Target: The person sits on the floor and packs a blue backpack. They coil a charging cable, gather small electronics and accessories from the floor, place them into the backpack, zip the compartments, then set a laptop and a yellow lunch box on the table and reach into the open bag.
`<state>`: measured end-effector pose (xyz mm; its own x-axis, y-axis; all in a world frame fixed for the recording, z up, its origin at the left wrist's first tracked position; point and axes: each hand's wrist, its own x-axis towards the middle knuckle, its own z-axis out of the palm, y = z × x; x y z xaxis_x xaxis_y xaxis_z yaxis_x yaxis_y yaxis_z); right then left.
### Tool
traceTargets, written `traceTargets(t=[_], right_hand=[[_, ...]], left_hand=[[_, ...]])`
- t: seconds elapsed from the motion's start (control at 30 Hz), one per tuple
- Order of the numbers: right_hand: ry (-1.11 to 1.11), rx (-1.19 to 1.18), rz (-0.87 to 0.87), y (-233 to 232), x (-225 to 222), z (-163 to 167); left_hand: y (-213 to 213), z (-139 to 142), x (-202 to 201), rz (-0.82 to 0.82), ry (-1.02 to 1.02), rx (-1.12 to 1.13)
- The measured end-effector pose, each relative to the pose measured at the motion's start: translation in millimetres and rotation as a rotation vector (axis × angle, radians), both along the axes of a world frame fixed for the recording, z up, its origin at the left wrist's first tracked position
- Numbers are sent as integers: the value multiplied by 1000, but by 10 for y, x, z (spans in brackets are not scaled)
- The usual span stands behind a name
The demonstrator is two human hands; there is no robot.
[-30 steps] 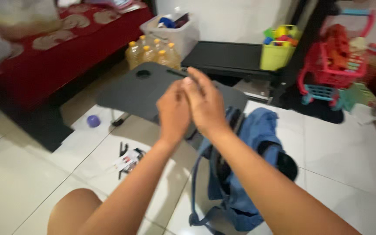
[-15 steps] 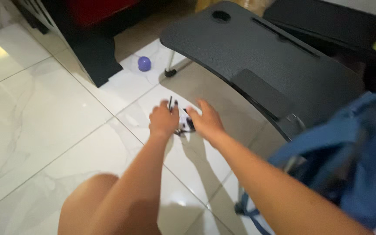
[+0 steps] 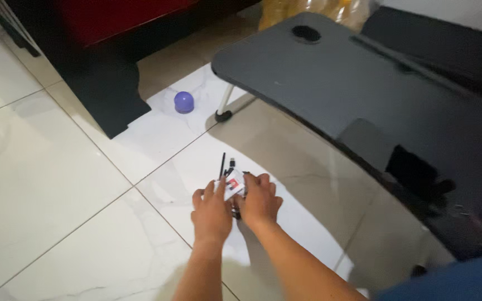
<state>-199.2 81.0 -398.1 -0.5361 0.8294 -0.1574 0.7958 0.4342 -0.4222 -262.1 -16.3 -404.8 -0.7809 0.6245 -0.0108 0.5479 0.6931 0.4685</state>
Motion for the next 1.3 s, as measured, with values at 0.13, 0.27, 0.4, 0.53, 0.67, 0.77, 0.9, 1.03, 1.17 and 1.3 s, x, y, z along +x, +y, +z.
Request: traceTargets(t=[0.13, 0.27, 0.4, 0.53, 0.67, 0.77, 0.9, 1.03, 1.17, 1.3], right_hand=[[148, 30, -119, -108, -170, -88], [381, 140, 21, -126, -195, -198], [469, 57, 158, -273, -125, -147], [696, 89, 334, -438, 81, 2], [690, 200, 285, -342, 107, 123], [531, 178, 199, -200, -5, 226], [233, 144, 344, -138, 82, 369], [75, 19, 241, -194, 163, 403], [303, 144, 183, -202, -11, 349], [277, -36, -5, -188, -281, 317]], left_hand=[[-91, 19, -50, -78, 57, 24], [-126, 25, -113, -50, 130, 193], [-77, -53, -167, -5, 205, 332], [-74, -100, -170, -24, 250, 313], [-113, -98, -140, 10, 212, 421], [-124, -82, -139, 49, 145, 480], [-158, -52, -105, 119, 13, 576], [-210, -4, -61, 168, -78, 519], [-206, -8, -74, 156, -110, 496], [-174, -102, -127, 159, -59, 524]])
